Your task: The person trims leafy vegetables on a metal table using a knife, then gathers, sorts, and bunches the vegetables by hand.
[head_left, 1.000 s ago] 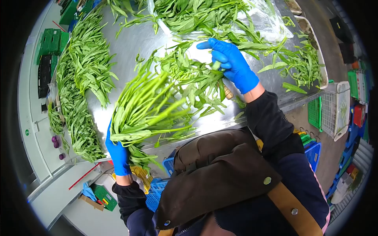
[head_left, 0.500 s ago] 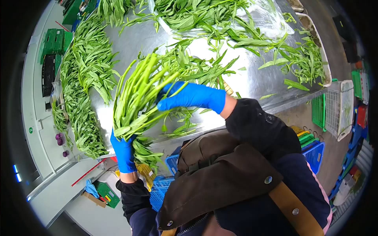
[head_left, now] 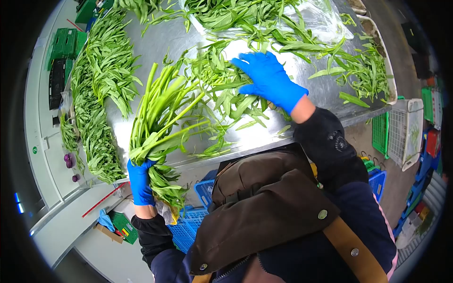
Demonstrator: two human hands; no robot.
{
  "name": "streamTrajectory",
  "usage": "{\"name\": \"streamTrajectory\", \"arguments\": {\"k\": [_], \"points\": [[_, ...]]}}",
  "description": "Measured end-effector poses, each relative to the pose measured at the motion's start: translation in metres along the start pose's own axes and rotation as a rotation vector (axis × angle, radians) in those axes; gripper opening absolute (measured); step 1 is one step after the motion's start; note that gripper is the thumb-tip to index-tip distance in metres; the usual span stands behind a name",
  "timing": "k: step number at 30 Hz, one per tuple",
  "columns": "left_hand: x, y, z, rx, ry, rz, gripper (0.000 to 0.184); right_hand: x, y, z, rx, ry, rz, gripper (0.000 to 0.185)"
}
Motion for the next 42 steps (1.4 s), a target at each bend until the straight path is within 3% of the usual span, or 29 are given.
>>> {"name": "streamTrajectory", "arguments": {"k": [2, 4, 5, 9, 11, 14, 16, 18, 19, 21, 22, 24, 25, 26, 27, 28, 29, 30, 32, 34, 36, 38, 39, 40, 42], "points": [[-0.002, -0.001, -0.004, -0.039, 0.002, 0.022, 0.048, -0.017, 0.026, 0.047, 0.421, -0.425, 0.295, 0.067], [-0.001, -0.005, -0.007, 0.024, 0.001, -0.021, 0.049, -0.017, 0.068, 0.021, 0.590, -0.118, 0.417, 0.080], [0.001, -0.008, -0.014, 0.033, 0.006, -0.026, 0.050, -0.020, 0.089, 0.021, 0.583, -0.158, 0.511, 0.075], [-0.003, -0.018, -0.034, 0.014, 0.025, -0.038, 0.052, -0.014, 0.126, 0.009, 0.907, -0.092, 0.517, 0.054], [-0.005, -0.017, -0.031, 0.029, 0.011, -0.036, 0.053, -0.021, 0.120, -0.021, 1.201, 0.534, 0.299, 0.040], [-0.010, -0.010, -0.037, 0.018, -0.019, 0.008, 0.057, -0.024, 0.102, -0.015, 1.398, 0.385, 0.311, 0.029], [-0.012, -0.011, -0.044, -0.003, -0.008, -0.011, 0.051, -0.019, 0.102, -0.021, 1.561, 0.315, 0.364, 0.025], [-0.011, -0.007, -0.040, -0.044, 0.004, 0.001, 0.052, -0.013, 0.072, 0.003, 1.254, -0.151, 0.311, 0.023], [-0.014, -0.012, -0.042, -0.028, 0.013, 0.008, 0.052, -0.011, 0.065, 0.006, 1.254, -0.151, 0.312, 0.023], [-0.015, -0.008, -0.035, 0.051, 0.037, 0.063, 0.061, -0.002, 0.025, -0.010, 1.513, 0.032, 0.048, 0.021], [-0.016, -0.008, -0.031, 0.051, 0.056, 0.081, 0.056, 0.001, 0.005, -0.022, 1.633, 0.129, -0.088, 0.022], [-0.029, -0.011, -0.040, -0.155, 0.017, 0.223, 0.051, 0.008, -0.020, -0.004, 2.190, 0.204, 0.192, 0.026], [-0.035, -0.005, -0.038, -0.235, -0.011, 0.254, 0.048, 0.008, -0.018, -0.007, 2.192, 0.203, 0.193, 0.026], [-0.044, 0.008, -0.027, -0.297, -0.077, 0.399, 0.039, 0.009, -0.020, -0.021, 1.519, 0.110, 0.099, 0.032], [-0.050, 0.006, -0.026, -0.296, -0.078, 0.392, 0.039, 0.010, -0.025, -0.028, 0.844, 0.020, 0.013, 0.040], [-0.059, 0.011, -0.030, -0.411, -0.083, 0.448, 0.026, 0.007, -0.029, -0.023, 0.170, -0.065, -0.071, 0.049], [-0.066, 0.014, -0.037, -0.528, -0.086, 0.503, 0.013, -0.004, -0.027, -0.011, 0.158, -0.130, -0.111, 0.054], [-0.071, 0.012, -0.042, -0.540, -0.075, 0.491, 0.009, -0.011, -0.023, 0.014, 0.077, -0.482, -0.060, 0.061], [-0.076, 0.010, -0.067, -0.750, -0.005, 0.558, 0.009, -0.022, -0.031, 0.042, 0.388, -0.653, -0.065, 0.063], [-0.081, 0.013, -0.076, -0.843, 0.040, 0.613, 0.020, -0.018, -0.030, 0.053, 0.543, -0.627, -0.059, 0.071], [-0.082, 0.016, -0.082, -0.835, 0.034, 0.634, 0.023, -0.011, 0.000, 0.057, 0.868, -0.374, -0.036, 0.077], [-0.083, 0.023, -0.088, -0.887, 0.106, 0.668, 0.024, -0.003, 0.034, 0.076, 0.965, -0.445, 0.095, 0.084], [-0.083, 0.025, -0.090, -0.885, 0.088, 0.671, 0.026, 0.003, 0.043, 0.090, 0.768, -0.529, 0.110, 0.089], [-0.083, 0.038, -0.083, -0.823, 0.118, 0.711, 0.028, 0.012, 0.046, 0.091, 0.767, -0.536, 0.108, 0.089], [-0.089, 0.042, -0.081, -0.715, 0.016, 0.707, 0.028, 0.031, 0.061, 0.085, 0.647, -0.426, 0.177, 0.091]]}}
Point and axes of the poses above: each hand's wrist, its own x-axis towards the middle knuckle, its own z-axis out of the back of the hand, y = z × x, the point moved 10 cm from there along x, towards the middle knuckle, and after that the axes turned 12 degrees about -x, right-handed, at the moved point
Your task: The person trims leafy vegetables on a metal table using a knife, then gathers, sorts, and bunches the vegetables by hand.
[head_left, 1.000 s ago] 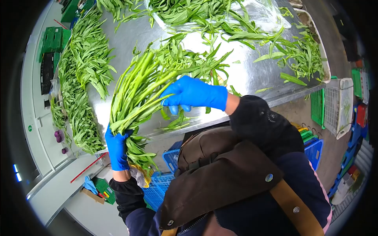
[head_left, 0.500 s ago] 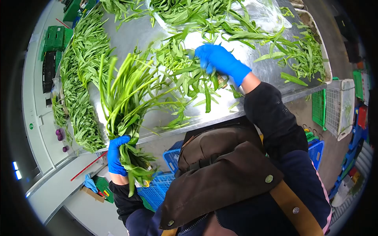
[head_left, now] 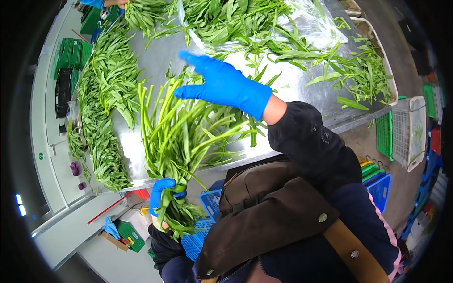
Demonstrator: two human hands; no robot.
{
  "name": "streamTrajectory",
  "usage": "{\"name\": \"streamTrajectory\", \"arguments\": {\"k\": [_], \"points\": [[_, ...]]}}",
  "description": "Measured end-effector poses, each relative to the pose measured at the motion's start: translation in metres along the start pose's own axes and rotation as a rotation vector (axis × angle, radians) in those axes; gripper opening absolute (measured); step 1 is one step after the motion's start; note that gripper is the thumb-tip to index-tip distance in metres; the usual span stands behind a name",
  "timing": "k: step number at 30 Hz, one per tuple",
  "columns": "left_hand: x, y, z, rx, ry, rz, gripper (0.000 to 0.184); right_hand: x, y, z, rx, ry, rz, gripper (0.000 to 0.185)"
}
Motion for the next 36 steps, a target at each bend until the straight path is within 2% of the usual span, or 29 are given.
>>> {"name": "streamTrajectory", "arguments": {"k": [1, 2, 4, 6, 7, 8, 10, 12, 13, 14, 16, 18, 19, 20, 22, 23, 24, 26, 28, 29, 30, 31, 32, 33, 34, 35, 36], "points": [[-0.001, 0.000, -0.003, 0.030, 0.017, -0.022, 0.027, 0.001, 0.000, -0.012, 0.085, 0.169, -0.057, 0.081], [0.002, 0.005, -0.003, 0.032, 0.058, 0.043, 0.027, -0.001, 0.003, -0.019, 0.020, 0.228, 0.006, 0.063], [0.000, 0.002, 0.000, 0.120, 0.068, 0.004, 0.028, 0.003, -0.015, -0.028, 0.209, 0.276, -0.054, 0.037], [-0.006, 0.003, -0.004, 0.134, 0.057, -0.014, 0.029, 0.005, -0.053, -0.020, 0.611, 0.235, -0.211, 0.022], [-0.009, 0.003, -0.004, 0.149, 0.040, -0.033, 0.029, 0.006, -0.074, 0.008, 0.641, 0.035, -0.302, 0.020], [-0.009, 0.002, 0.002, 0.147, 0.038, -0.034, 0.029, 0.005, -0.099, 0.031, 0.660, -0.140, -0.353, 0.022], [-0.004, 0.007, 0.011, -0.019, 0.103, 0.052, 0.033, 0.002, -0.101, 0.031, 0.607, -0.093, -0.220, 0.022], [-0.009, 0.005, 0.005, -0.074, 0.100, -0.021, 0.029, -0.027, -0.067, 0.018, 0.411, 0.167, -0.400, 0.023], [-0.009, 0.006, -0.007, -0.059, 0.154, 0.047, 0.025, -0.042, -0.041, 0.018, 0.357, 0.282, -0.429, 0.025], [-0.006, 0.006, -0.008, -0.060, 0.153, 0.046, 0.025, -0.052, -0.026, 0.006, 0.464, 0.409, -0.446, 0.032], [0.000, 0.007, -0.004, -0.095, 0.113, 0.057, 0.026, -0.060, -0.008, -0.009, 0.334, 0.492, -0.496, 0.040], [0.000, 0.008, -0.018, -0.096, 0.125, 0.016, 0.024, -0.054, -0.001, -0.040, 0.022, 0.519, -0.322, 0.047], [0.002, 0.010, -0.020, -0.095, 0.147, 0.040, 0.024, -0.047, 0.001, -0.058, -0.083, 0.437, -0.231, 0.047], [0.005, 0.012, -0.024, -0.096, 0.174, 0.061, 0.023, -0.049, -0.007, -0.071, -0.083, 0.429, -0.240, 0.047], [0.002, 0.007, -0.025, -0.011, 0.118, -0.028, 0.025, -0.056, -0.017, -0.101, 0.354, 0.553, -0.375, 0.046], [0.008, 0.005, -0.017, 0.107, 0.108, -0.038, 0.026, -0.052, -0.026, -0.097, 0.409, 0.512, -0.390, 0.039], [0.007, 0.005, -0.019, 0.101, 0.107, -0.038, 0.026, -0.054, -0.040, -0.090, 0.690, 0.371, -0.521, 0.029], [0.000, 0.013, -0.031, 0.001, 0.110, -0.009, 0.025, -0.044, -0.054, -0.071, 0.690, 0.336, -0.541, 0.019], [0.001, 0.012, -0.025, -0.076, 0.055, -0.026, 0.024, -0.046, -0.068, -0.071, 0.723, 0.316, -0.544, 0.019], [0.002, 0.009, -0.024, -0.105, 0.137, -0.008, 0.023, -0.046, -0.077, -0.063, 0.725, 0.340, -0.529, 0.019], [0.004, 0.007, -0.016, -0.132, 0.218, 0.010, 0.022, -0.047, -0.089, -0.053, 0.728, 0.363, -0.516, 0.024], [0.007, 0.007, 0.006, -0.071, 0.239, 0.091, 0.025, -0.039, -0.123, -0.030, 0.733, 0.219, -0.480, 0.025], [0.002, 0.005, 0.004, -0.035, 0.190, 0.068, 0.028, -0.032, -0.156, -0.009, 0.737, 0.076, -0.447, 0.028], [-0.004, 0.003, 0.001, 0.000, 0.141, 0.047, 0.032, -0.026, -0.166, -0.003, 0.619, 0.117, -0.434, 0.031], [-0.004, 0.006, -0.005, 0.032, 0.207, 0.126, 0.034, -0.021, -0.167, 0.008, 0.498, 0.154, -0.420, 0.034], [-0.006, 0.005, -0.006, 0.032, 0.169, 0.094, 0.032, -0.015, -0.118, 0.019, 0.302, 0.175, -0.221, 0.050], [-0.006, 0.005, -0.005, 0.040, 0.170, 0.100, 0.032, -0.017, -0.092, 0.006, 0.143, 0.250, -0.179, 0.064]]}}
Point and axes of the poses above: each hand's wrist, its own x-axis towards the middle knuckle, its own z-axis out of the back of the hand, y = z × x, the point moved 10 cm from there along x, towards the middle knuckle, and after that the axes turned 12 degrees about -x, right-handed, at the moved point
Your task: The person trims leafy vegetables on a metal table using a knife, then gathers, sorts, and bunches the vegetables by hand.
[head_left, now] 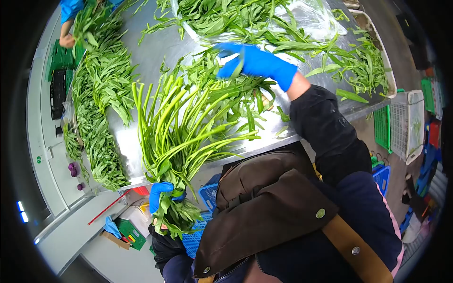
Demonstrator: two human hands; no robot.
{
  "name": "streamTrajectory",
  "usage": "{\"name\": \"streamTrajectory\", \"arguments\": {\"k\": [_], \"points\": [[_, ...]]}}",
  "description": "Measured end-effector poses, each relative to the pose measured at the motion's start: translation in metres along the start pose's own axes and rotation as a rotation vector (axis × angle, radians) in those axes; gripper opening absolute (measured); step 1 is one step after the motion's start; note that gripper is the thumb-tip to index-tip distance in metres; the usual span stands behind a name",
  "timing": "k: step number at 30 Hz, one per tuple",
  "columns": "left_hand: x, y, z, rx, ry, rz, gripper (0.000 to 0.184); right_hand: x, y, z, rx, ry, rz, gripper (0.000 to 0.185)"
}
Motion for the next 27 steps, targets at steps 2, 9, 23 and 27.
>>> {"name": "streamTrajectory", "arguments": {"k": [2, 9, 23, 27], "points": [[0.004, 0.000, 0.001, -0.019, 0.022, 0.028, 0.028, -0.003, 0.031, -0.041, 0.151, 0.201, 0.066, 0.076], [-0.001, -0.011, 0.025, 0.149, -0.054, -0.052, 0.026, 0.012, -0.012, -0.019, 0.722, -0.101, -0.030, 0.017], [0.009, -0.012, -0.008, 0.097, 0.149, -0.109, 0.030, -0.015, 0.013, -0.095, 0.040, 0.239, -0.026, 0.049], [0.003, -0.015, 0.009, 0.030, 0.230, -0.222, 0.037, 0.001, -0.064, -0.040, 0.696, -0.044, -0.355, 0.039]]}}
Point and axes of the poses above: each hand's wrist, its own x-axis towards the middle knuckle, its own z-axis out of the back of the hand, y = z × x, the point moved 10 cm from there along x, towards the middle knuckle, and after that the axes turned 12 degrees about -x, right-handed, at the moved point
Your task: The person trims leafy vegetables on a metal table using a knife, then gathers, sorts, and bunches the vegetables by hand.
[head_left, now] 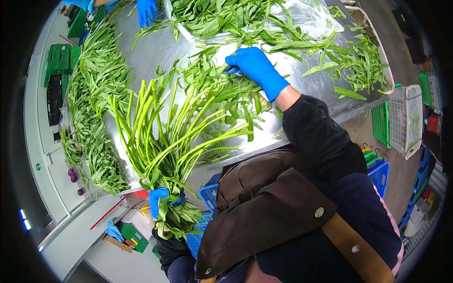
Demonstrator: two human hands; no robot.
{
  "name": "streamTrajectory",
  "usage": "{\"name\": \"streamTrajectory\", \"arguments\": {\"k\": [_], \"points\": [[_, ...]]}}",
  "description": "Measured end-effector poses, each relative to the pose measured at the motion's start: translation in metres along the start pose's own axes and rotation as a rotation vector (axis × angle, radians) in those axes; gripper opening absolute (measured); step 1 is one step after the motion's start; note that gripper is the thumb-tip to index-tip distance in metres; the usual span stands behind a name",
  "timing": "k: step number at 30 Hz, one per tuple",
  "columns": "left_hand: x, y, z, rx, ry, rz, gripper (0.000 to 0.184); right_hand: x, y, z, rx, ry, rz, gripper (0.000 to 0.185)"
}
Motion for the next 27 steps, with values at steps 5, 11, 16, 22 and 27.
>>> {"name": "streamTrajectory", "arguments": {"k": [5, 11, 16, 22, 27], "points": [[0.000, -0.012, 0.019, 0.100, 0.038, -0.083, 0.023, -0.004, 0.015, -0.060, -0.570, 0.336, 0.199, 0.050], [0.002, -0.003, 0.028, 0.044, -0.040, 0.000, 0.016, -0.032, 0.001, -0.110, -0.168, 0.639, 0.040, 0.022], [0.017, 0.014, -0.002, -0.092, -0.095, 0.189, 0.031, 0.000, -0.008, -0.052, 0.064, 0.146, 0.161, 0.019], [0.022, 0.007, -0.005, -0.220, -0.113, 0.100, 0.028, -0.032, -0.014, -0.005, 0.059, 0.193, -0.131, 0.040], [0.023, 0.007, -0.019, -0.316, -0.083, 0.130, 0.024, -0.075, 0.025, -0.066, -0.150, 0.409, -0.055, 0.040]]}}
Point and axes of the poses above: each hand's wrist, its own x-axis towards the middle knuckle, its own z-axis out of the back of the hand, y = z × x, the point moved 10 cm from there along x, towards the middle knuckle, and after that the axes turned 12 degrees about -x, right-handed, at the moved point
